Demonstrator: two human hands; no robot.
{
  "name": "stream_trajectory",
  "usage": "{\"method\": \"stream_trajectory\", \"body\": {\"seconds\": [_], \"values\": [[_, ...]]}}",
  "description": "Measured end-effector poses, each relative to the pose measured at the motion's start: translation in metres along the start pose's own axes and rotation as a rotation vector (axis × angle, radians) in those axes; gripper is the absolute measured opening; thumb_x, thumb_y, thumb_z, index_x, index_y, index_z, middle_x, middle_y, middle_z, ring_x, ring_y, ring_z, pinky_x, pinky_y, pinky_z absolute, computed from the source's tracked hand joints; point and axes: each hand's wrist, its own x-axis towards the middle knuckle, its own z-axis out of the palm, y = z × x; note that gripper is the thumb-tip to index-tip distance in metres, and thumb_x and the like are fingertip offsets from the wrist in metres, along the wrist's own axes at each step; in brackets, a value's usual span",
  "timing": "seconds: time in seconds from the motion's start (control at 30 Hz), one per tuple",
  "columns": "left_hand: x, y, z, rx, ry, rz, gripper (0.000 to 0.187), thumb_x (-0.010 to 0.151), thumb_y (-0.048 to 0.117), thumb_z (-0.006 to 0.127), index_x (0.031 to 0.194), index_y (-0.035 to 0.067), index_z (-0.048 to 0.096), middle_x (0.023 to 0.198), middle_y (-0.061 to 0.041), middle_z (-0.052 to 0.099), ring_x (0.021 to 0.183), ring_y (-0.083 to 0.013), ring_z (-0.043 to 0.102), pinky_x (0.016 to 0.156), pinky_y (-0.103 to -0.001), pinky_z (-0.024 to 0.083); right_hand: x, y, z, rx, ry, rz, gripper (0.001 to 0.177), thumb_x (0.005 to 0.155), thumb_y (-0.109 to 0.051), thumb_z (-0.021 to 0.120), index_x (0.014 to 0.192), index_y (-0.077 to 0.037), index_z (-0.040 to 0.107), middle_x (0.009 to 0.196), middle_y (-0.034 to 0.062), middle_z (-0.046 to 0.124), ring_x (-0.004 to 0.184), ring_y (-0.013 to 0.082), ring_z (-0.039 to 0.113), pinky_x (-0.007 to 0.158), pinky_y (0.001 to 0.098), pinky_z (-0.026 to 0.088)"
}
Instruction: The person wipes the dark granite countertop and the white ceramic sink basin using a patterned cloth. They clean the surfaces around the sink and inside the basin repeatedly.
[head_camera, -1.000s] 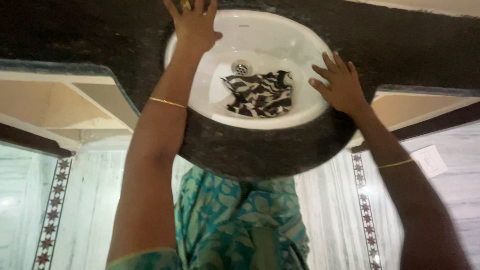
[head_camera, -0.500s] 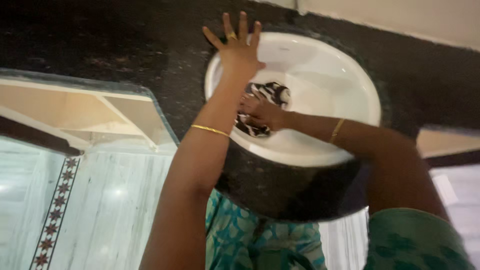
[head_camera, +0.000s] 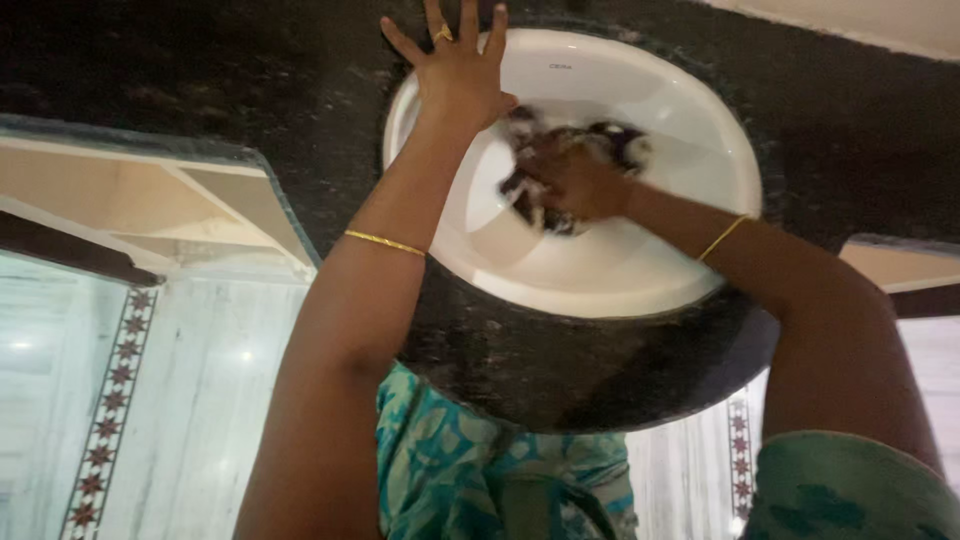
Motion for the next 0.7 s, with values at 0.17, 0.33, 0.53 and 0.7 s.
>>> {"method": "stream_trajectory", "body": {"seconds": [0.17,0.33,0.53,0.7], "values": [[0.001,0.003,-0.003,0.026,0.054,0.008,0.108,0.083,0.067,0.072,0.168,0.027,0.018,0.172,-0.016,0.004,0.154,-0.0525,0.001,0.103,-0.094,0.005,0.027,-0.069,-0.003,0.238,-0.076,-0.267,0.081,0.103,-0.057,0.043,0.168,-0.013,0.021,0.164,0.0154,0.032,0.153,0.0328,0.027,0.129,0.0543,0.017],[0.007,-0.001,-0.005,-0.014,-0.036,0.011,0.103,0.086,0.066,0.07,0.167,0.03,0.017,0.173,-0.015,0.004,0.155,-0.0518,-0.001,0.105,-0.094,0.002,0.03,-0.036,-0.036,-0.142,-0.072,0.082,0.086,0.101,-0.061,0.047,0.168,-0.015,0.022,0.16,0.0145,0.045,0.151,0.0309,0.038,0.129,0.0544,0.022],[0.006,-0.005,-0.008,-0.033,-0.019,0.049,0.1,0.09,0.068,0.066,0.167,0.029,0.016,0.173,-0.014,0.004,0.155,-0.0523,-0.002,0.106,-0.093,0.001,0.034,-0.043,-0.003,-0.175,0.275,-0.38,0.07,0.109,-0.047,0.053,0.161,-0.004,0.034,0.161,0.0302,0.043,0.145,0.0445,0.04,0.119,0.0586,0.025],[0.003,-0.005,-0.01,-0.022,-0.082,0.044,0.103,0.088,0.067,0.066,0.167,0.025,0.015,0.174,-0.012,0.003,0.156,-0.0499,-0.002,0.107,-0.092,0.002,0.029,-0.04,-0.016,0.046,-0.377,0.302,0.063,0.104,-0.056,0.045,0.157,-0.022,0.051,0.138,0.0188,0.07,0.133,0.033,0.062,0.131,0.0492,0.032]]}}
